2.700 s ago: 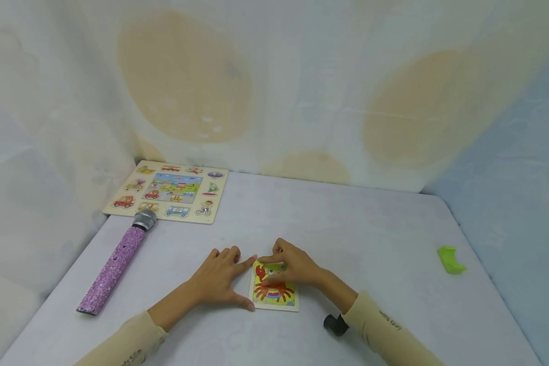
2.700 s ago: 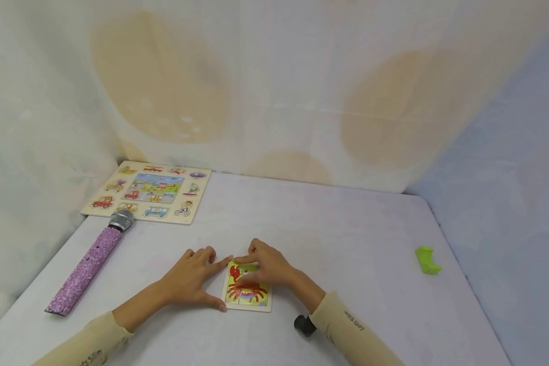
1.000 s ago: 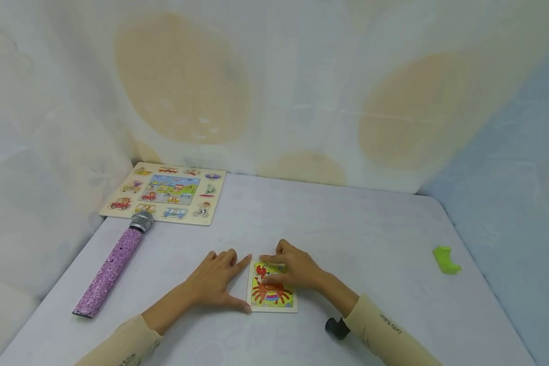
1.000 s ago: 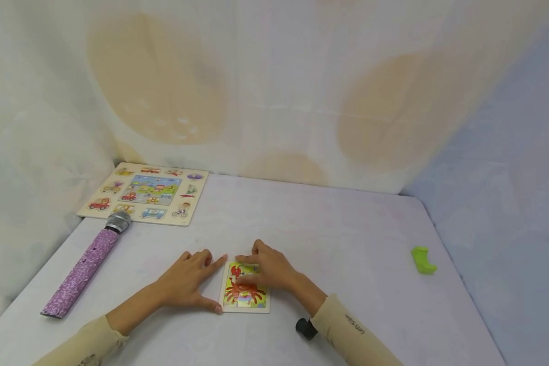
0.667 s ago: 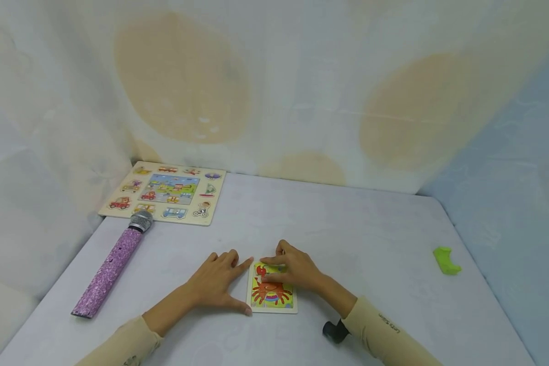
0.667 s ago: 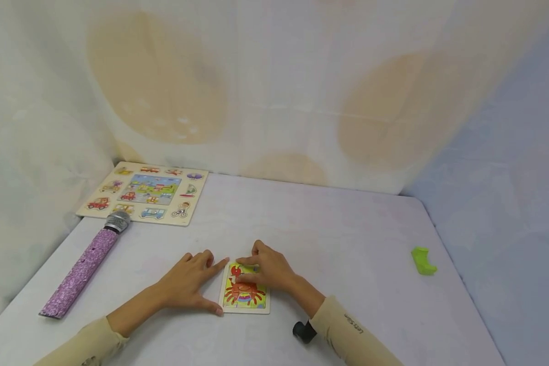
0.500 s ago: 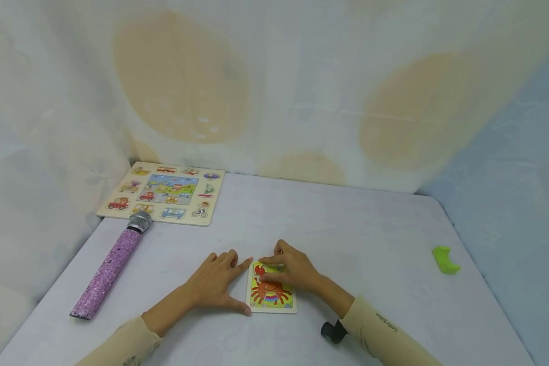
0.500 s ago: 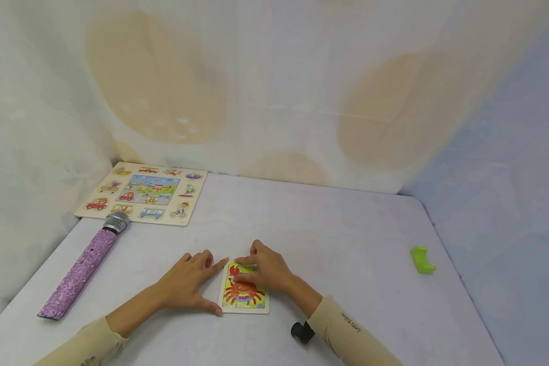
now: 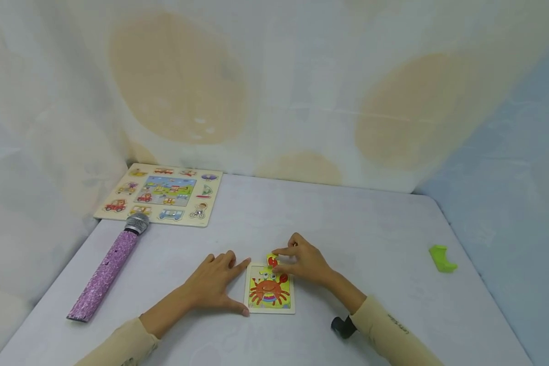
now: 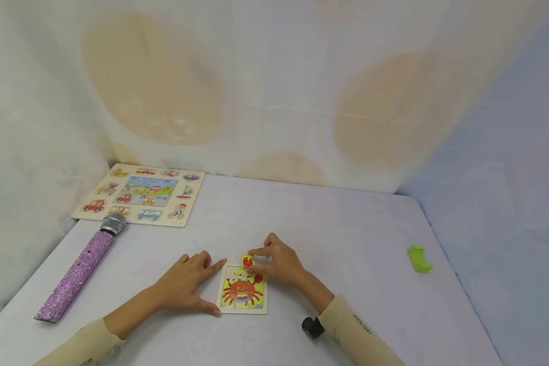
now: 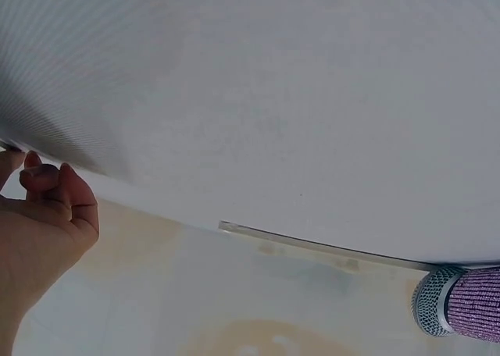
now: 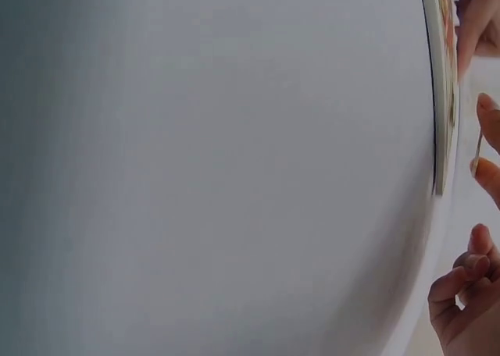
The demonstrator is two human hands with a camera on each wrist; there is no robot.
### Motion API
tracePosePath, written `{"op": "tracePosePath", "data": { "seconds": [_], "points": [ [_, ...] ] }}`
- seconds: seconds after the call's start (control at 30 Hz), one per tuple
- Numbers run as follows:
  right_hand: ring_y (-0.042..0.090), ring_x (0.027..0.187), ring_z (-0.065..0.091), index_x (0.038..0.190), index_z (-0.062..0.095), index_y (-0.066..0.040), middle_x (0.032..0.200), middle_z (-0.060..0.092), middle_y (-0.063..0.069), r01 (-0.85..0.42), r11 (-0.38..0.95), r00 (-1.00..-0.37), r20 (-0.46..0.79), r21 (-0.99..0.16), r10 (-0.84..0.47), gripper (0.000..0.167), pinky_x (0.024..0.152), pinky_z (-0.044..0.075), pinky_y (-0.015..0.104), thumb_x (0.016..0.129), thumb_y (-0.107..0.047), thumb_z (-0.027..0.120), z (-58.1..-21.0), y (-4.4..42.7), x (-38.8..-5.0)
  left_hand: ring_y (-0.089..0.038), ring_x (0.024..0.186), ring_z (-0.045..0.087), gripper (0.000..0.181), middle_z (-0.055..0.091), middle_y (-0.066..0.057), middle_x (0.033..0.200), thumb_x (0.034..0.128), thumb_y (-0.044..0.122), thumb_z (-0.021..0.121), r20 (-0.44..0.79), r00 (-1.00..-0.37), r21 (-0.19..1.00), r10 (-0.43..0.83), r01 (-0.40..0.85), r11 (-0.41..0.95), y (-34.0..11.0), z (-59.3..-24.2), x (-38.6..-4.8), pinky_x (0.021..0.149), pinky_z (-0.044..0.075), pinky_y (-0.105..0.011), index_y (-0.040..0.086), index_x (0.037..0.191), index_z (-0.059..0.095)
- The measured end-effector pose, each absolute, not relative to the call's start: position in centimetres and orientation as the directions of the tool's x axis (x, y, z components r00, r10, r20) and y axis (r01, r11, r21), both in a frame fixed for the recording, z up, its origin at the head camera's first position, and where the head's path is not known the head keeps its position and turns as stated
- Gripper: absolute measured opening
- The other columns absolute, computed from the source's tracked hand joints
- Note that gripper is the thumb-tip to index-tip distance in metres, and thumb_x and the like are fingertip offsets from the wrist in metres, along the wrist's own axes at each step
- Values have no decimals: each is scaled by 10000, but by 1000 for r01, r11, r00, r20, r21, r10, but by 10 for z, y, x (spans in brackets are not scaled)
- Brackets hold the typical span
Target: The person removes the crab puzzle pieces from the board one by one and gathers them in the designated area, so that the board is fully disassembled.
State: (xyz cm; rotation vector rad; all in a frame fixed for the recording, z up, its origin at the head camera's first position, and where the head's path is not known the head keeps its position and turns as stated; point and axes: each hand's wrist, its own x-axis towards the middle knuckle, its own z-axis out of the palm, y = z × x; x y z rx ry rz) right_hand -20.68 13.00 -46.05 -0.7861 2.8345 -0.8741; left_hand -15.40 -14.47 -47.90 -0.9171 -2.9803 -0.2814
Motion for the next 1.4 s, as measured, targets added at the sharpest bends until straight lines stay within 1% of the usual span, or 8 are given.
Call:
{"op": "tracePosePath", "data": {
  "seconds": [0.17,0.33,0.5,0.73,0.87,1.0,1.2,1.4],
  "points": [
    [115,814,384,1157,761,-186,895,362,-26,-433,705,-885,116,-562,-452,481,636,324,218,737,-395,869,-461,154,-213,-91,812,342,1160,365,59,976,583,993,475,63,-828,161,557,559,813,-144,-478,-154,744,247,-307,242,1466,507],
    [150,831,410,1133,769,-139,897,375,-5,-429,728,-898,162,-535,-409,465,651,333,233,734,-352,876,-460,181,-222,-89,825,341,1158,367,60,975,585,991,475,61,-827,159,559,561,812,-144,-477,-153,750,247,-301,242,1467,505],
    [168,828,413,1134,765,-104,898,383,25,-382,765,-922,163,-519,-350,486,631,332,245,724,-337,883,-460,205,-235,-80,843,332,1161,357,70,969,583,999,453,65,-828,156,558,560,813,-146,-478,-153,750,245,-296,249,1467,502],
    [171,820,407,1187,739,-118,926,393,31,-318,796,-945,108,-515,-307,527,613,336,249,744,-374,865,-460,225,-248,-70,822,321,1145,353,80,963,590,992,466,106,-819,159,564,574,803,-146,-481,-152,735,240,-285,245,1455,519],
    [176,809,406,1203,729,-119,937,406,38,-282,807,-957,87,-518,-278,531,595,334,256,753,-368,860,-458,231,-257,-67,824,319,1133,355,79,959,595,985,477,119,-815,158,567,579,800,-146,-481,-153,735,239,-283,244,1452,522],
    [195,827,420,1208,723,-105,945,422,61,-256,817,-963,65,-516,-261,521,624,349,282,764,-342,855,-457,232,-266,-70,825,324,1135,362,76,964,598,984,474,106,-818,159,565,575,802,-145,-481,-153,733,245,-282,247,1459,513],
    [212,864,434,1220,720,-130,973,426,71,-213,831,-965,-23,-514,-262,512,667,356,299,777,-356,842,-459,230,-273,-80,825,332,1140,371,70,977,592,984,482,68,-829,187,556,558,809,-145,-478,-152,735,251,-288,250,1465,505],
    [223,876,429,1242,705,-141,984,453,92,-150,819,-969,-80,-554,-232,530,688,348,312,782,-372,834,-459,228,-275,-75,834,334,1143,372,74,978,591,987,476,62,-831,180,553,555,812,-145,-478,-153,741,253,-287,257,1469,498]
  ]
}}
